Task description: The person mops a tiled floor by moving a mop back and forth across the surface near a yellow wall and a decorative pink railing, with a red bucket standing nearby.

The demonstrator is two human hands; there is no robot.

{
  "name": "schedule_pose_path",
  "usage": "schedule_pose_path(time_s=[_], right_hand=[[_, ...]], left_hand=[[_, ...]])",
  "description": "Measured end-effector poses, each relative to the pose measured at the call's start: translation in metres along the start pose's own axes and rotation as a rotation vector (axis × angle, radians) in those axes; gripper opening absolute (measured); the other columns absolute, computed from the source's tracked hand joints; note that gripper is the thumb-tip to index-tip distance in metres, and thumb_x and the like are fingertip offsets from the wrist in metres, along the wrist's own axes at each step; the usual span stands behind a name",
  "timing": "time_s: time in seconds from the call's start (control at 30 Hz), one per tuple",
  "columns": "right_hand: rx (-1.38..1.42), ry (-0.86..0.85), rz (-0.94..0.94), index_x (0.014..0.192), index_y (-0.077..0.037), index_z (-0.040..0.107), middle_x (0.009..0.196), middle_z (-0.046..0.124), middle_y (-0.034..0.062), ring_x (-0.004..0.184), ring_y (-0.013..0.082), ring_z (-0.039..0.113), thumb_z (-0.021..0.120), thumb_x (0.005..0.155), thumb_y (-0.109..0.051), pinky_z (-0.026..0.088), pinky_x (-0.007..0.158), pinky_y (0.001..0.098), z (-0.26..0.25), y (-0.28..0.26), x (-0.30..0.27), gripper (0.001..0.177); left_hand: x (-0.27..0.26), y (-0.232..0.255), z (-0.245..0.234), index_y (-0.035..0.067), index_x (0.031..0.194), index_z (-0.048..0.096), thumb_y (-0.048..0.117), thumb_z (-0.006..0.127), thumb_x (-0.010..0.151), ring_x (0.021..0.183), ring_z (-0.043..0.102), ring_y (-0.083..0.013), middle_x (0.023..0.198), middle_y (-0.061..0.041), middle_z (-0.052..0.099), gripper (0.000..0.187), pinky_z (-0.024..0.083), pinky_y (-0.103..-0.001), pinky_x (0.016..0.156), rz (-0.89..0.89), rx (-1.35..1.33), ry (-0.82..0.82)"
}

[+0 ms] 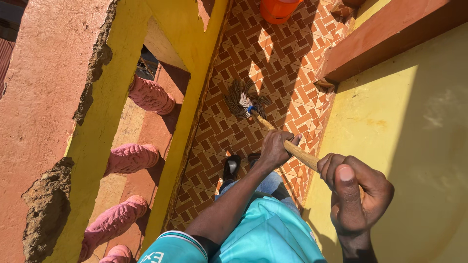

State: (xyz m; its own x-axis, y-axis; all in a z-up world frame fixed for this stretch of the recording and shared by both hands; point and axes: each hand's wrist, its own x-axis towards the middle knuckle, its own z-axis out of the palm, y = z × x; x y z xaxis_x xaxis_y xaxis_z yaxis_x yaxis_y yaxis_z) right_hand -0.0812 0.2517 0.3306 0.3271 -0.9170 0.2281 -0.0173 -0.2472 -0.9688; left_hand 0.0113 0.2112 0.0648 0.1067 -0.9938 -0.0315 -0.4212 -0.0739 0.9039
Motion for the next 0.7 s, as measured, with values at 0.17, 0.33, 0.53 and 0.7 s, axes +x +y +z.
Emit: schedule_pose_path(time_s=[0.17, 0.33, 0.53, 0.7], right_hand=[[-0.187, -0.084, -0.154, 0.068, 0.002, 0.046, 0.065, 0.05, 0.0101, 0.06, 0.0197, 0.053, 0.055, 0.1, -0.01, 0.044, 0.058, 0.0331, 0.026, 0.059, -0.025, 0.035], [-0.245, -0.146, -0.237, 0.07, 0.001, 0.048, 0.066, 0.051, 0.0119, 0.061, 0.0243, 0.055, 0.054, 0.099, -0.007, 0.045, 0.061, 0.036, 0.019, 0.133, -0.021, 0.03], [-0.332, -0.126, -0.163, 0.074, 0.004, 0.05, 0.068, 0.051, 0.0129, 0.062, 0.024, 0.052, 0.052, 0.101, -0.005, 0.043, 0.062, 0.0364, 0.0, 0.175, -0.026, 0.029], [-0.248, 0.146, 0.055, 0.07, 0.003, 0.046, 0.065, 0.048, 0.0056, 0.058, 0.0133, 0.044, 0.047, 0.104, -0.009, 0.036, 0.056, 0.0307, -0.01, 0.129, -0.046, 0.036]], left_hand=[[0.008, -0.058, 0.008, 0.009, 0.071, 0.065, 0.048, 0.06, 0.097, 0.091, 0.066, -0.0242, 0.08, -0.007, 0.065, 0.047, 0.036, -0.046, 0.111, -0.091, 0.042, 0.056], [0.047, -0.097, 0.03, 0.009, 0.087, 0.069, 0.05, 0.075, 0.084, 0.124, 0.059, -0.0286, 0.116, -0.01, 0.069, 0.041, 0.029, -0.053, 0.115, -0.152, 0.112, 0.069], [0.062, -0.098, 0.035, 0.008, 0.113, 0.064, 0.05, 0.089, 0.063, 0.135, 0.045, -0.0373, 0.142, -0.016, 0.055, 0.07, 0.033, -0.055, 0.104, -0.013, 0.162, -0.069], [0.035, -0.059, 0.046, 0.007, 0.092, 0.063, 0.055, 0.083, 0.073, 0.135, 0.054, -0.035, 0.131, -0.017, 0.063, 0.055, 0.042, -0.051, 0.113, 0.048, 0.084, -0.155]])
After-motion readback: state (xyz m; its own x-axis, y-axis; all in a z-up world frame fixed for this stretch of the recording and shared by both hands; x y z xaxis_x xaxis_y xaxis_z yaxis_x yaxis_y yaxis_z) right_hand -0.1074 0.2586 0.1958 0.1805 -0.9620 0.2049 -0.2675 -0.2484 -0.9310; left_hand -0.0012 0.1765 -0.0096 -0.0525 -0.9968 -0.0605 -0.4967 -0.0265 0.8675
